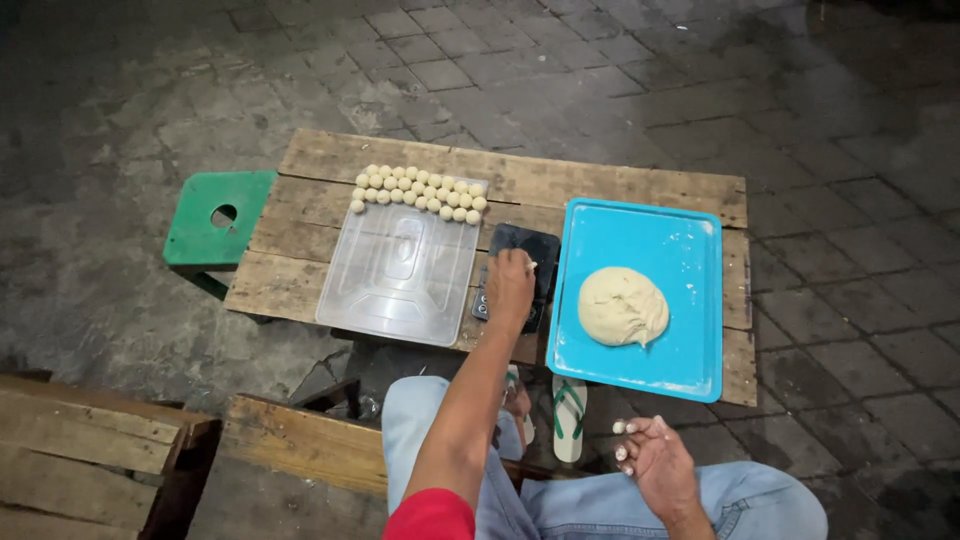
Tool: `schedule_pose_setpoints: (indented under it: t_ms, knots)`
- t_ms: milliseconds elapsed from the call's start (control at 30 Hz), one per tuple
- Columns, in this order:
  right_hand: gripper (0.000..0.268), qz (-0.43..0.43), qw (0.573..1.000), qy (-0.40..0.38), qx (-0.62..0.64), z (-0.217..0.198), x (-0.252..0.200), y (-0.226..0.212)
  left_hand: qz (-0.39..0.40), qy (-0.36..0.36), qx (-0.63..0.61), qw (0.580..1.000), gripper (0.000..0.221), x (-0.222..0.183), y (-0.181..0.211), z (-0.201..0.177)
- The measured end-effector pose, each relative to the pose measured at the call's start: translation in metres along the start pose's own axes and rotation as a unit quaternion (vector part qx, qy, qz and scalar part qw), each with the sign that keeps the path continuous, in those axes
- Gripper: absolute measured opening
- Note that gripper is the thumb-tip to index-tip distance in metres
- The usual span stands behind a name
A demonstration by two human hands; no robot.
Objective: Portioning dough into small pieces, weighing them on a digital scale for consistency, and rolling them into uniform balls by hand.
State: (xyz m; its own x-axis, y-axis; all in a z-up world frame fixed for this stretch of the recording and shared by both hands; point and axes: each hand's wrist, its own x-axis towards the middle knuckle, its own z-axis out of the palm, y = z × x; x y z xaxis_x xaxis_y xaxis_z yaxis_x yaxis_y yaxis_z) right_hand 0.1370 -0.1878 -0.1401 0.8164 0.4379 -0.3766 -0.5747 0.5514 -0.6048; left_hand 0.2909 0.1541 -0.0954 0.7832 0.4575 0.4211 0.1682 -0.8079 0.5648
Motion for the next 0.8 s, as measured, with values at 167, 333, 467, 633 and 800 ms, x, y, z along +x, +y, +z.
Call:
schedule_pose_setpoints:
  t_ms: [167, 333, 467, 633, 800]
  knots:
    - [0.033, 0.029, 0.99, 0.073, -0.12, 0.013, 0.006, -0.003, -0.018, -0.011, -0.187, 0.982, 0.018, -0.034, 0.035, -0.047]
    - [0.047, 0.021, 0.964, 0.133, -0.227, 0.089, -0.005, -0.015, -0.166, -0.221, -0.338, 0.9, 0.03, -0.113, 0.078, -0.104]
    - [0.052, 0.014, 0.969, 0.108, -0.223, 0.101, -0.02, -0.007, -0.156, -0.271, -0.407, 0.858, 0.027, -0.16, 0.098, -0.151]
    - [0.043, 0.018, 0.975, 0.087, -0.205, 0.085, -0.045, 0.012, -0.105, -0.341, -0.399, 0.845, 0.027, -0.171, 0.087, -0.177]
    - [0.033, 0.01, 0.973, 0.161, -0.165, 0.091, -0.066, 0.021, 0.053, -0.407, -0.369, 0.834, 0.048, -0.16, 0.091, -0.196]
